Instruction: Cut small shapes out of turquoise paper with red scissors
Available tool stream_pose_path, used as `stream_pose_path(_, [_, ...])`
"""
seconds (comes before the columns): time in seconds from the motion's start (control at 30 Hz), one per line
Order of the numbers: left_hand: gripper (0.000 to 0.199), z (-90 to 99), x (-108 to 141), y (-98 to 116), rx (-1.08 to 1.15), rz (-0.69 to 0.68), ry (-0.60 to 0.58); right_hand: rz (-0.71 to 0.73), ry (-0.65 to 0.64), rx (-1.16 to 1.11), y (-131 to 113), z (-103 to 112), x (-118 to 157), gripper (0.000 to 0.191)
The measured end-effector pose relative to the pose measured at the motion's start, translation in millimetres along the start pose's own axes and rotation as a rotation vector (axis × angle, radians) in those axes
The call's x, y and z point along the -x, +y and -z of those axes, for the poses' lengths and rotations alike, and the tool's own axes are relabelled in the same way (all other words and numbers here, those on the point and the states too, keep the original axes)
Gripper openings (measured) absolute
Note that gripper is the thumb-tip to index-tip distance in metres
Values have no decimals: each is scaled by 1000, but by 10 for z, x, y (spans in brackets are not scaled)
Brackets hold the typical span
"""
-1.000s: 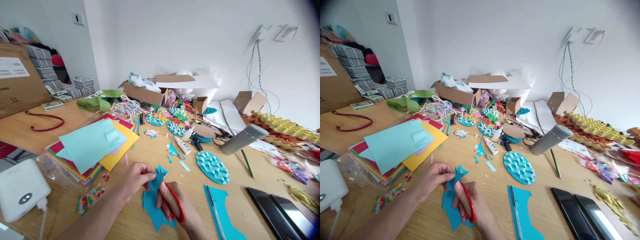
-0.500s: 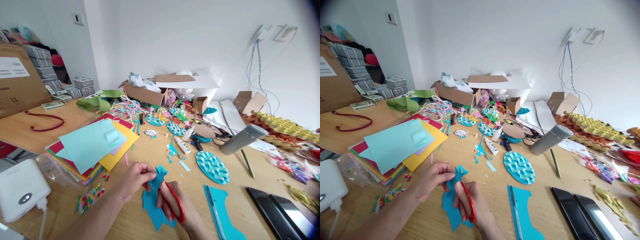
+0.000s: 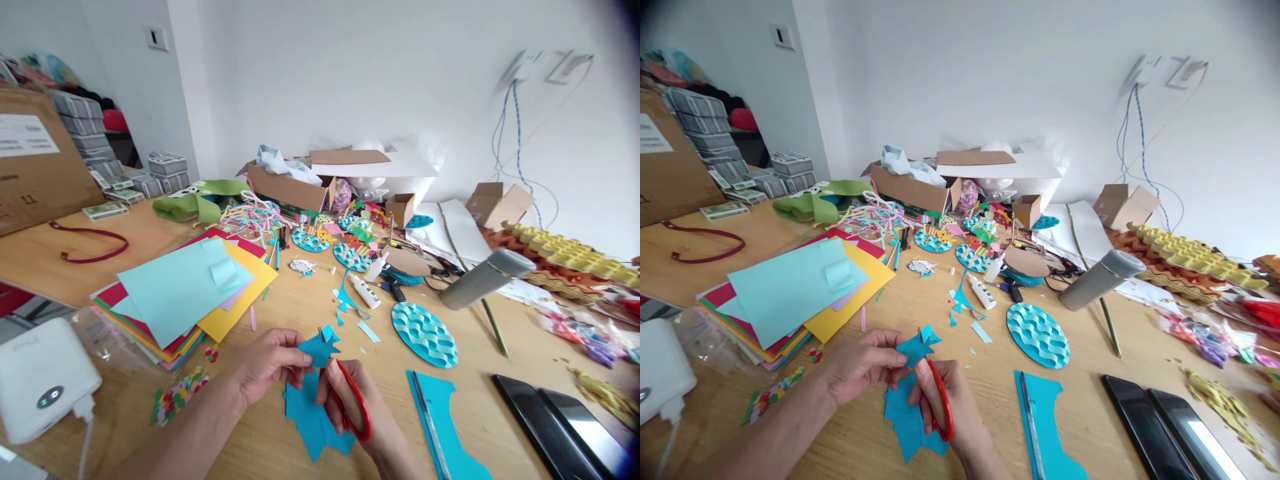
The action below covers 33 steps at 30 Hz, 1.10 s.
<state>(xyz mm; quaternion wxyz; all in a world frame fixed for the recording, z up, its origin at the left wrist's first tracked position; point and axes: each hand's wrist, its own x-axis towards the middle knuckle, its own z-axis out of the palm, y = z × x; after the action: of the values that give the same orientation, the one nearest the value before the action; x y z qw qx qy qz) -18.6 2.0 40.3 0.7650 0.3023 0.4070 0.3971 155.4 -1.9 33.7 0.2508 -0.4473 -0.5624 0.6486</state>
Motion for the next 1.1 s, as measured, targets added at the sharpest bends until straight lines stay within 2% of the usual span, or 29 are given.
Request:
stream_pose_path(0.17, [19, 16, -8, 7, 14, -64, 93, -23, -7, 27, -28, 2, 3, 70])
stream_pose_path(0.37, [18, -29, 7, 59, -73, -195, 214, -40, -12, 34, -63, -11, 14, 70])
stream_pose_path(0.5, [20, -38, 6, 70, -98, -259, 246, -14, -64, 14, -21, -4, 7, 70])
stream_pose_path(0.73, [20, -21, -22, 47, -279, -362, 422, 6, -125, 20, 85, 25, -7, 65])
stream_pose_path(0.93, [15, -44, -3, 48, -407, -433, 463, 0, -140, 43, 90, 14, -19, 66])
stream_pose_path(1.1, [15, -85, 31, 72, -408, -481, 484, -32, -133, 104, -17, -15, 6, 70])
